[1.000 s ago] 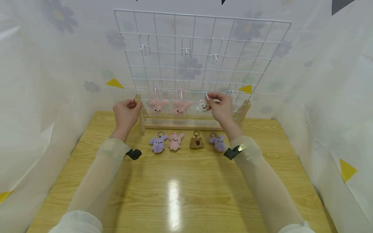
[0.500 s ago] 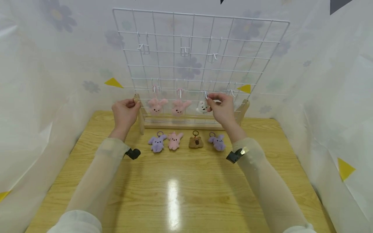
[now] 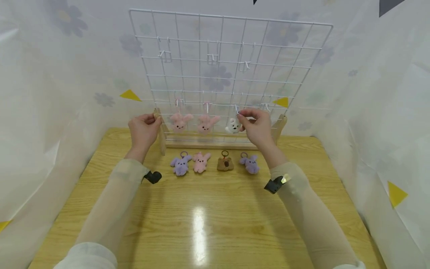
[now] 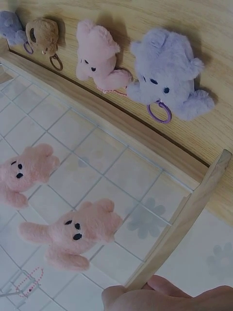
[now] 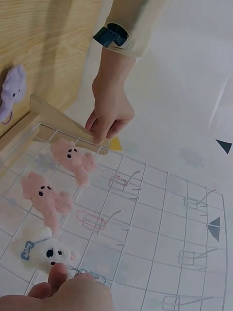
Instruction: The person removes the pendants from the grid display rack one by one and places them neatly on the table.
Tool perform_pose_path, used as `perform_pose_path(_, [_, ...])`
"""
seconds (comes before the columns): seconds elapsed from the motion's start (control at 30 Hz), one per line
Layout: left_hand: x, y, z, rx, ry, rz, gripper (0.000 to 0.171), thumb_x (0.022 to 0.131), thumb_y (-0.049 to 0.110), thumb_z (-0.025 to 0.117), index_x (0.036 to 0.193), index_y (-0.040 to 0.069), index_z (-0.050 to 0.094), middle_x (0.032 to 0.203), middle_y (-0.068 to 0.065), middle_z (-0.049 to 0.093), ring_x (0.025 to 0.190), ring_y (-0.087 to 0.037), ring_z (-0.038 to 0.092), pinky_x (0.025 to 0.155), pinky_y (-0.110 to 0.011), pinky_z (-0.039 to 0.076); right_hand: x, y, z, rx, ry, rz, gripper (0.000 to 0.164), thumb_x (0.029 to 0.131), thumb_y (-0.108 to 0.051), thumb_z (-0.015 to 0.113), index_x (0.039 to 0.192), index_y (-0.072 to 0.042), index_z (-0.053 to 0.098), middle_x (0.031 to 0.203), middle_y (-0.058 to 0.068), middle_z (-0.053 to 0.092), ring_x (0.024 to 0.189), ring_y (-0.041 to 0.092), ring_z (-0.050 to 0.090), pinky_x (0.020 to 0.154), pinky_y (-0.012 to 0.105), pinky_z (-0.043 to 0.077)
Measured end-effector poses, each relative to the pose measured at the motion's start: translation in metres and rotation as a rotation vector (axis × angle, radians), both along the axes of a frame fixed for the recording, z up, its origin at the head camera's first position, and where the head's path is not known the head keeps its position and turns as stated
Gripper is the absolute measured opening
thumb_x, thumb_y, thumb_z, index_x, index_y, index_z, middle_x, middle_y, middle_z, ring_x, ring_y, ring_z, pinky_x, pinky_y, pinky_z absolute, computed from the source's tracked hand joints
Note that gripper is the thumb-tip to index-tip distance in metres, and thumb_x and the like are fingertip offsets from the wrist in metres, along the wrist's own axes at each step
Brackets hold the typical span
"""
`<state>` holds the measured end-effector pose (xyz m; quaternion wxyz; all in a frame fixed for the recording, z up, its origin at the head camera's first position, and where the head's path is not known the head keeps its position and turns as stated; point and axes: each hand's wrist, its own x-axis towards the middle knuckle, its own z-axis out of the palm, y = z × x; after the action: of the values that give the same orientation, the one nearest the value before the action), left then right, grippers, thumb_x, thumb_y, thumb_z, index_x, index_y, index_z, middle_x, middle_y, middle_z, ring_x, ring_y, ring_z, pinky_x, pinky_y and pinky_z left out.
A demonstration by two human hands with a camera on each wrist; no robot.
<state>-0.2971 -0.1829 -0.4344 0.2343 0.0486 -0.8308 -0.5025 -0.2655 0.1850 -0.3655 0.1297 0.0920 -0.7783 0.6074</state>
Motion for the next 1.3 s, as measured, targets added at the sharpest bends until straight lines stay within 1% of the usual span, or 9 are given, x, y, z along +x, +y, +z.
perform_pose_path(0.27, [-0.001, -0.001, -0.001, -0.007, 0.003, -0.004, 0.026, 0.101, 0.022, 0.073, 0.111, 0.000, 0.082, 0.103, -0.018, 0.079, 0.093, -0.025, 0.077, 0.069, -0.014, 0.058, 0.006, 0.001, 0.004, -0.009, -0.018, 0.002, 0.019, 0.101, -0.007, 0.074, 0.109, 0.009, 0.074, 0.105, 0.020, 0.072, 0.062, 0.017, 0.066, 0.054, 0.020, 0.053])
perform_pose_path(0.53, [-0.001, -0.002, -0.002, -0.019, 0.026, -0.002, 0.026, 0.101, 0.022, 0.073, 0.111, 0.000, 0.082, 0.101, -0.018, 0.079, 0.091, -0.025, 0.077, 0.068, -0.012, 0.056, 0.013, 0.005, 0.006, -0.020, -0.001, 0.021, 0.019, 0.101, -0.006, 0.073, 0.109, 0.011, 0.073, 0.107, 0.019, 0.072, 0.061, 0.013, 0.065, 0.049, 0.018, 0.048])
perform_pose_path(0.67, [-0.002, -0.002, -0.003, -0.021, 0.023, 0.001, 0.027, 0.101, 0.024, 0.073, 0.111, 0.001, 0.082, 0.101, -0.018, 0.079, 0.091, -0.025, 0.077, 0.068, -0.013, 0.057, 0.017, 0.006, 0.008, -0.046, -0.010, 0.032, 0.014, 0.100, -0.003, 0.074, 0.107, 0.010, 0.074, 0.107, 0.017, 0.072, 0.060, 0.013, 0.064, 0.053, 0.022, 0.054])
perform_pose_path(0.8, [-0.002, -0.002, -0.003, -0.026, 0.020, 0.006, 0.027, 0.101, 0.023, 0.074, 0.111, 0.000, 0.082, 0.102, -0.017, 0.079, 0.092, -0.025, 0.077, 0.069, -0.014, 0.058, 0.023, 0.008, 0.009, -0.035, -0.023, 0.044, 0.012, 0.100, -0.003, 0.074, 0.106, 0.007, 0.075, 0.109, 0.017, 0.071, 0.060, 0.013, 0.065, 0.058, 0.026, 0.058])
perform_pose_path(0.9, [-0.002, -0.002, -0.002, -0.025, 0.013, 0.003, 0.027, 0.101, 0.023, 0.074, 0.112, 0.000, 0.082, 0.102, -0.018, 0.079, 0.093, -0.026, 0.077, 0.071, -0.016, 0.059, 0.027, 0.010, 0.009, -0.019, -0.037, 0.055, 0.014, 0.101, -0.005, 0.074, 0.107, 0.007, 0.075, 0.110, 0.017, 0.071, 0.060, 0.013, 0.065, 0.058, 0.024, 0.058])
perform_pose_path(1.0, [-0.001, -0.001, -0.001, -0.017, 0.004, -0.001, 0.028, 0.101, 0.023, 0.074, 0.112, 0.000, 0.082, 0.103, -0.018, 0.079, 0.094, -0.026, 0.077, 0.072, -0.017, 0.059, 0.031, 0.011, 0.008, -0.010, -0.055, 0.065, 0.014, 0.101, -0.007, 0.074, 0.108, 0.005, 0.075, 0.110, 0.014, 0.072, 0.060, 0.013, 0.065, 0.052, 0.020, 0.051])
perform_pose_path(1.13, [-0.001, -0.001, -0.001, -0.014, 0.000, -0.003, 0.027, 0.101, 0.023, 0.073, 0.113, 0.000, 0.082, 0.104, -0.018, 0.079, 0.094, -0.026, 0.077, 0.071, -0.017, 0.059, 0.037, 0.012, 0.006, -0.002, -0.058, 0.082, 0.015, 0.101, -0.007, 0.074, 0.108, 0.006, 0.074, 0.110, 0.013, 0.072, 0.059, 0.014, 0.065, 0.046, 0.019, 0.042])
perform_pose_path(1.23, [-0.001, -0.001, 0.000, -0.011, -0.004, -0.006, 0.028, 0.101, 0.023, 0.073, 0.113, 0.000, 0.081, 0.104, -0.018, 0.078, 0.095, -0.026, 0.077, 0.071, -0.018, 0.060, 0.042, 0.014, 0.004, 0.000, -0.034, 0.105, 0.014, 0.101, -0.004, 0.073, 0.106, 0.008, 0.074, 0.109, 0.017, 0.071, 0.059, 0.019, 0.066, 0.048, 0.020, 0.048])
perform_pose_path(1.3, [-0.001, -0.001, -0.001, -0.007, -0.009, -0.008, 0.029, 0.101, 0.024, 0.073, 0.114, 0.000, 0.081, 0.105, -0.018, 0.078, 0.096, -0.026, 0.077, 0.072, -0.020, 0.061, 0.046, 0.016, 0.002, 0.005, -0.022, 0.119, 0.013, 0.101, -0.002, 0.072, 0.106, 0.010, 0.073, 0.108, 0.019, 0.070, 0.061, 0.022, 0.067, 0.053, 0.022, 0.054])
